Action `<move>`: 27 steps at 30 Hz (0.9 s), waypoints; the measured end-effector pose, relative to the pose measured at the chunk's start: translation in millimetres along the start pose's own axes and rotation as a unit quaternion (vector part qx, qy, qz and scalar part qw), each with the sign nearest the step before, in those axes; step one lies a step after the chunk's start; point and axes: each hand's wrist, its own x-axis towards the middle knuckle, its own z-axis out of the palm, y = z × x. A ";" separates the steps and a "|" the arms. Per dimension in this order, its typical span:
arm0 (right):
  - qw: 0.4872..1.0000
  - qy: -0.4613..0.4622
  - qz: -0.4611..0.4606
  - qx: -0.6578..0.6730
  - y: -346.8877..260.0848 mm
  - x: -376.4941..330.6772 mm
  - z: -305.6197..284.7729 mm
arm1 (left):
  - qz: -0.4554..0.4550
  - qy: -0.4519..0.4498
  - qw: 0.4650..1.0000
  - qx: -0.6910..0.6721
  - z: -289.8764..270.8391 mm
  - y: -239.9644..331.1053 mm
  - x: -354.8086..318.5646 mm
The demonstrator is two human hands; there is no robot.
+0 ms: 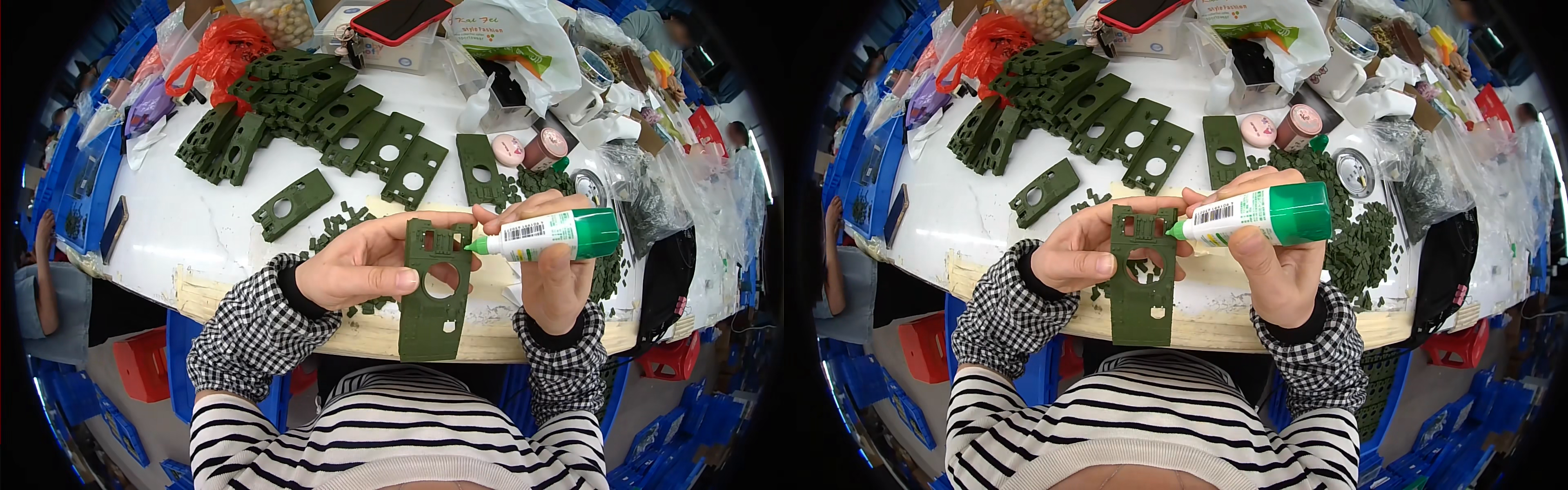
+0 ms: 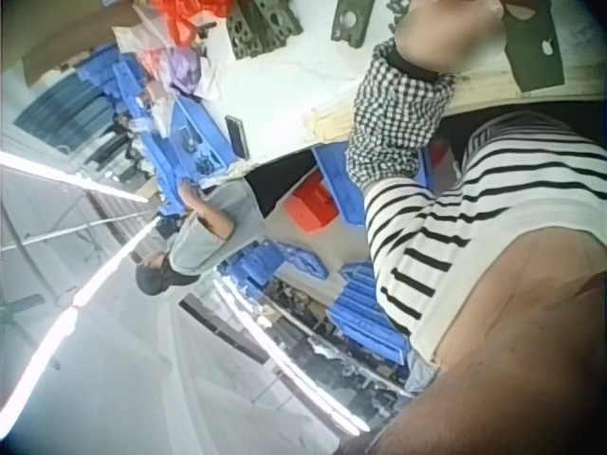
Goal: Applying green decorative flocking or moss to plastic toy model parts using a glue bottle.
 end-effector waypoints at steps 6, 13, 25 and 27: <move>1.000 0.000 -0.003 -0.021 1.6 -0.9 -2.2 | 0.015 -0.018 1.000 0.016 -1.7 -0.6 -0.6; 1.000 0.003 0.000 -0.019 -0.2 -0.8 -0.5 | 0.007 -0.025 1.000 0.003 -2.5 0.3 -0.2; 0.999 -0.035 -0.027 0.022 5.6 -1.2 7.6 | -0.028 -0.024 0.999 -0.003 -7.7 -6.9 -3.0; 0.998 -0.039 -0.037 -0.018 7.0 -1.7 6.4 | -0.036 -0.016 0.999 0.005 -6.1 -5.7 -2.9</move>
